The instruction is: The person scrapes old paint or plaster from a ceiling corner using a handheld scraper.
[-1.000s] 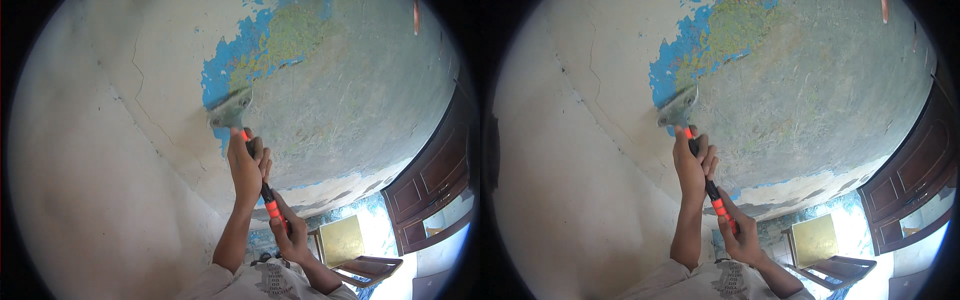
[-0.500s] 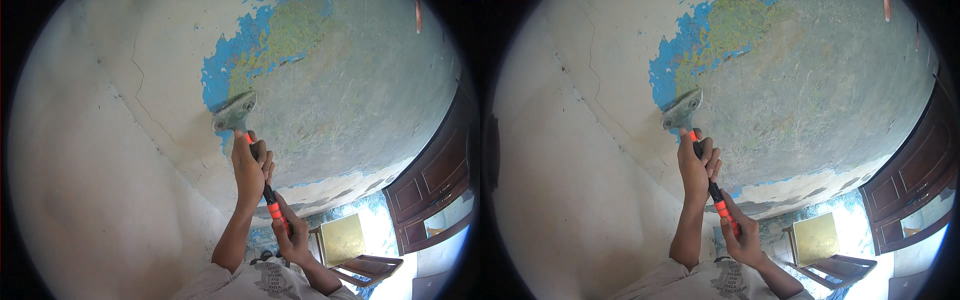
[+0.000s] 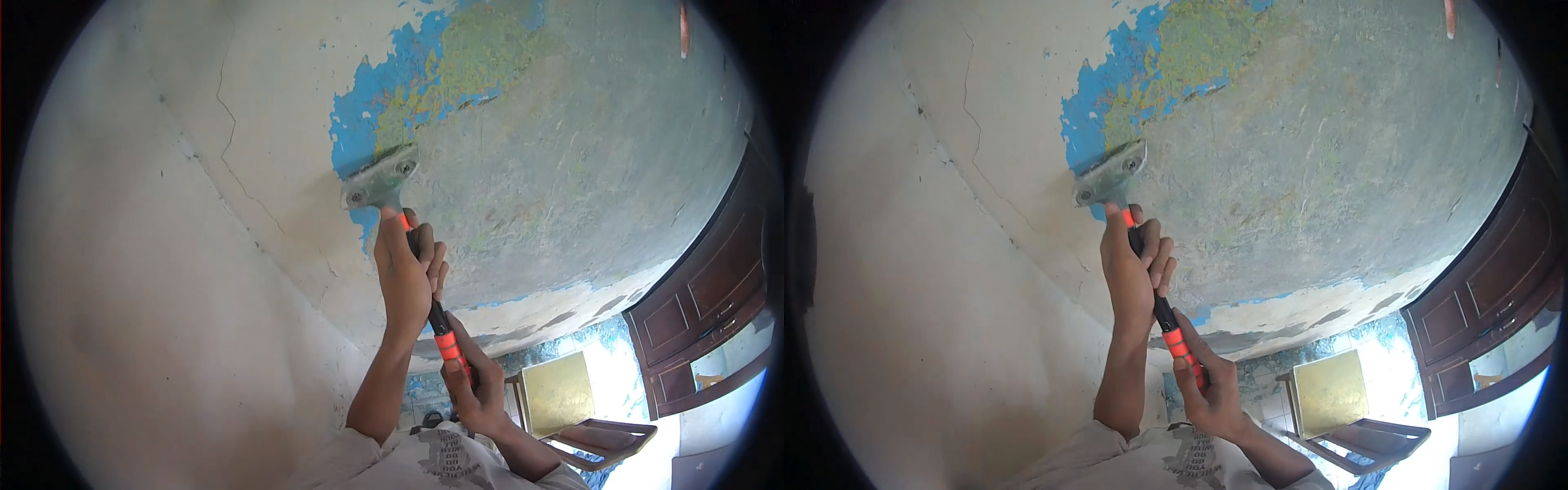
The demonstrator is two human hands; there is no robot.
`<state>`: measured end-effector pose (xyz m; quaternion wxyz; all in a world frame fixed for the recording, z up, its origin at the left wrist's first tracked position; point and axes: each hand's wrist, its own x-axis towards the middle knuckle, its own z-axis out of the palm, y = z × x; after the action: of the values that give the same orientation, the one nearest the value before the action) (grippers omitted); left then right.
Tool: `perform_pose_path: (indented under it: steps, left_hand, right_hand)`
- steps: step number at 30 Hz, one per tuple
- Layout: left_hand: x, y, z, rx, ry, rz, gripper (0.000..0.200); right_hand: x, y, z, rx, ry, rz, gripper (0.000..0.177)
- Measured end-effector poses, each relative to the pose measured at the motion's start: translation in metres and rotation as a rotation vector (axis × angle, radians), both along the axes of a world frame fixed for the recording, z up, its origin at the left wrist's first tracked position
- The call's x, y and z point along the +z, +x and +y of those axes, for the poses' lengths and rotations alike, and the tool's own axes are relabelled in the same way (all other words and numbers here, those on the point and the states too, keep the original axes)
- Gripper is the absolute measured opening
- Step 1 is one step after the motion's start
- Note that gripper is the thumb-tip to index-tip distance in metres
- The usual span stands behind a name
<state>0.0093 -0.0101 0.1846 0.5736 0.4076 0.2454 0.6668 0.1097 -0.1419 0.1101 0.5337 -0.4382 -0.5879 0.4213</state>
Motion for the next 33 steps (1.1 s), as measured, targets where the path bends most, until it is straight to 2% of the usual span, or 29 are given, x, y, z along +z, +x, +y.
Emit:
perform_pose_path:
  steps: [6,9,15,18,21,24,27,30,33]
  left_hand:
    - [-0.017,0.001,0.003,-0.021,-0.018,-0.015,0.046]
    - [-0.004,0.001,0.004,-0.005,0.007,-0.007,0.046]
    - [-0.017,0.003,0.002,-0.006,-0.032,0.011,0.047]
    - [0.0,0.005,0.004,0.016,-0.009,0.007,0.047]
    - [0.012,0.002,0.009,0.015,0.043,0.023,0.048]
    - [-0.007,0.004,0.003,0.017,-0.022,0.036,0.049]
    - [-0.006,0.004,0.007,0.013,-0.008,0.004,0.049]
    - [0.008,0.007,0.009,0.02,0.031,0.003,0.049]
    - [0.008,0.007,0.008,0.025,0.025,0.009,0.049]
  right_hand:
    - [-0.007,-0.001,0.0,-0.069,0.07,-0.124,0.055]
    - [-0.002,0.001,0.003,-0.037,0.056,-0.076,0.055]
    - [-0.012,0.002,0.001,-0.065,0.08,-0.134,0.057]
    - [-0.007,0.0,0.009,-0.073,0.126,-0.091,0.057]
    - [0.006,-0.002,0.011,-0.045,0.07,-0.022,0.057]
    - [-0.005,0.001,0.005,-0.068,0.104,-0.127,0.057]
    - [-0.016,0.0,0.009,-0.08,0.163,-0.073,0.053]
    - [0.011,0.004,0.012,-0.052,0.119,-0.068,0.054]
    - [0.004,0.006,0.009,-0.045,0.109,-0.07,0.054]
